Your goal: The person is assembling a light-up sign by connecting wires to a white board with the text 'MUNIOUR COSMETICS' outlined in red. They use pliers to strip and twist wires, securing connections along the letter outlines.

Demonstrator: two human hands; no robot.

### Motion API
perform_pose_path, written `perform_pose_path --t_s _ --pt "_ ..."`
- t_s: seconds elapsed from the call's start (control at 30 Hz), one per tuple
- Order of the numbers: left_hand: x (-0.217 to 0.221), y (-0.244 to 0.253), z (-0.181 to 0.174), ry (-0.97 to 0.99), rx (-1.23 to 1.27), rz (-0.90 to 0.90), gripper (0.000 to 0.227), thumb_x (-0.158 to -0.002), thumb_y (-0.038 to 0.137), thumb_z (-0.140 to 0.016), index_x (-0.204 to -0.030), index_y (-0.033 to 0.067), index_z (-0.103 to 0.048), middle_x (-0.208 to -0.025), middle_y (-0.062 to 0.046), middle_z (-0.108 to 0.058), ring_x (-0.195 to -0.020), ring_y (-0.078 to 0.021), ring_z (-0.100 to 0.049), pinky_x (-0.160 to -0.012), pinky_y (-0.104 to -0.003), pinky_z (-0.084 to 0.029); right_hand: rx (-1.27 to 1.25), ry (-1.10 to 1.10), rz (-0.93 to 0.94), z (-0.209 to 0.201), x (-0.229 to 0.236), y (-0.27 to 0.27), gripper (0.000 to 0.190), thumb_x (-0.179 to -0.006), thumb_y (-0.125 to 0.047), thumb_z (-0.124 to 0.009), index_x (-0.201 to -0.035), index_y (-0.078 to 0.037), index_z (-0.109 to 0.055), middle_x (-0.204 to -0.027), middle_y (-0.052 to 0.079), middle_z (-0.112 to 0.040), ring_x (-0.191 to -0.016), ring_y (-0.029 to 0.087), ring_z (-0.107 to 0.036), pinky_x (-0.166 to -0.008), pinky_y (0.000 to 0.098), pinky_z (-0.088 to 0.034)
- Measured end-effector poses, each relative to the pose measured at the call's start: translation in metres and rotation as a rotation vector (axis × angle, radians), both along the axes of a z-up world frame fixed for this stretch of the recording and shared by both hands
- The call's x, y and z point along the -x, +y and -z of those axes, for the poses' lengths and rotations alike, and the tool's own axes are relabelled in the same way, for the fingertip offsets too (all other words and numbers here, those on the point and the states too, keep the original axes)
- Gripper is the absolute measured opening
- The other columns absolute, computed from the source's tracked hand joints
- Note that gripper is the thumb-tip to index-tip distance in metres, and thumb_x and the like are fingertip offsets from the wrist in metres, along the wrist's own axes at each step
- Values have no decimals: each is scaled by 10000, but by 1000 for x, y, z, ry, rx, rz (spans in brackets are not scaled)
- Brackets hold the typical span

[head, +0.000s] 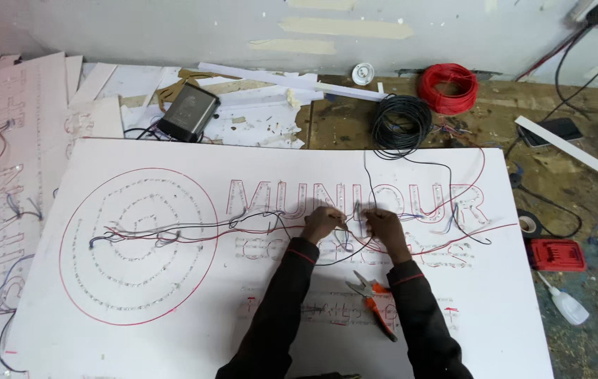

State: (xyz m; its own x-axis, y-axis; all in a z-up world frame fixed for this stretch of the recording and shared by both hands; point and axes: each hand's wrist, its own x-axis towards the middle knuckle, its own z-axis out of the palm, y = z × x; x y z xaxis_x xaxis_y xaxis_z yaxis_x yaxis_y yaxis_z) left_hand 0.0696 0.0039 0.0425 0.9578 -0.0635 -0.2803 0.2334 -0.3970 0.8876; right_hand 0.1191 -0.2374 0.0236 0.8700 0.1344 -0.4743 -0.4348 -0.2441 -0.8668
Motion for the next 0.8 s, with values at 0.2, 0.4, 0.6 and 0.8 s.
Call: perform_pose_path --t_s 0.2,0.4,0.6,0.8 --pt "-7 -12 20 53 -100 -84 409 -1034 477 -757 -1301 186 -866 -1199 -148 -856 -1147 -394 -819 -941 -509 -614 -95 168 -234 114 -10 17 394 -1013 -250 -865 -1293 19 -800 -749 178 -782 -556 230 -771 -520 311 -664" --pt "-8 4 32 183 -37 107 526 -1167 503 -570 -1442 115 -797 -1156 -116 -819 -1108 -164 -682 -1013 -344 -520 -244 201 -13 38 -3 24 255 -1012 -216 -825 -1168 -14 -836 -645 86 -626 -482 143 -590 -439 245 -493" --pt "-6 -8 -41 -136 -492 401 294 -1174 231 -554 -1303 32 -729 -1079 -240 -775 -1055 -400 -783 -961 -525 -527 -267 198 87 33 -4 36 244 -1017 -304 -778 -1003 -60 -783 -635 33 -591 -465 127 -542 -380 247 -390" --pt "-59 0 83 -182 -505 278 168 -1031 220 -600 -1144 146 -700 -1065 -127 -771 -1142 -406 -784 -939 -592 -557 -232 171 150 54 5 32 286 -1058 -274 -747 -1096 7 -792 -646 52 -607 -486 137 -591 -420 244 -451"
